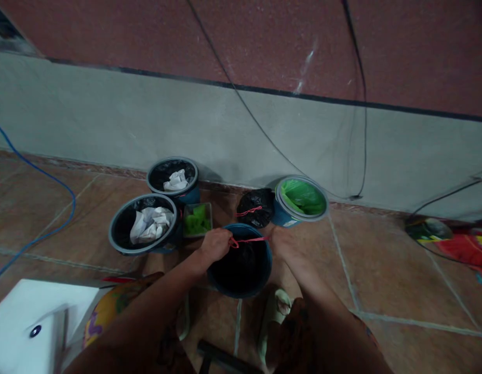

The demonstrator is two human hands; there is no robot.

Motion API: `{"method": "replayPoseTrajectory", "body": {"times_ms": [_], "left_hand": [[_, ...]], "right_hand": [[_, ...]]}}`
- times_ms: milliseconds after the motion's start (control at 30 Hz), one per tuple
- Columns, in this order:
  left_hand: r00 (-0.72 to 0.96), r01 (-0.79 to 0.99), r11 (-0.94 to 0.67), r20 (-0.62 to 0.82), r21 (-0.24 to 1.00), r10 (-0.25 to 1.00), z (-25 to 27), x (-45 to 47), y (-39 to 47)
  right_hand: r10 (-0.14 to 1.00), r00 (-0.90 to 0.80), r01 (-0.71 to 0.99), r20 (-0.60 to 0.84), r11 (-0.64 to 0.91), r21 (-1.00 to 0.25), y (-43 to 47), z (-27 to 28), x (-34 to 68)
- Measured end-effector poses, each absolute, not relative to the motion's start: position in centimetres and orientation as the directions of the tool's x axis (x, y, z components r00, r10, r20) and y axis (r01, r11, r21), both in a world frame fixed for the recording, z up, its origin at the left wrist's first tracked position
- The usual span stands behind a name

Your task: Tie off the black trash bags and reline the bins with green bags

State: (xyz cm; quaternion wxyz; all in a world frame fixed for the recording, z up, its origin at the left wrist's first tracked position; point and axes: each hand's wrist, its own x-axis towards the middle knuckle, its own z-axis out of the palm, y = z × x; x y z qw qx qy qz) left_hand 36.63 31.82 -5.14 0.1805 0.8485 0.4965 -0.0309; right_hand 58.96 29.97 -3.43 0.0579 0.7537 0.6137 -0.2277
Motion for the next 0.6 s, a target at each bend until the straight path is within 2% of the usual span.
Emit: {"method": "replayPoseTrajectory", "body": {"times_ms": [167,267,333,400,500,600], "left_hand": [[0.396,0.896,-0.263,-0.372,0.359,0.84,-5.2,36.4,32.4],[0.365,0.829,-0.059,-0.457,0.556,0.811,-5.0,36.5,32.9],[0.344,0.655,0.154,-0.473,0.74,0.811,-5.1,36.7,33.2],[0.315,0.398,0.347,-0.482,0.849,0.818,-5.3,37.1,33.3],[0.337,0.098,0.521,-0.521,0.848,0.784,-5.6,37.8,33.2],[0.36,-0.005,0.595,-0.553,0.804,0.751,-5.9,38.3,32.9]], "right_hand": [[0.871,0.23,0.952,-0.434,-0.295,-0.086,29.7,-1.5,58.1],[0.849,0.226,0.948,-0.477,-0.305,-0.094,29.9,-0.3,58.0],[0.854,0.187,0.943,-0.485,-0.294,-0.154,30.1,0.0,58.3],[0.869,0.122,0.943,-0.48,-0.252,-0.216,30.3,-0.1,58.6],[0.882,0.01,0.95,-0.471,-0.155,-0.27,30.5,-0.6,58.9],[0.882,-0.066,0.926,-0.466,-0.12,-0.357,30.5,-1.2,58.9]]}}
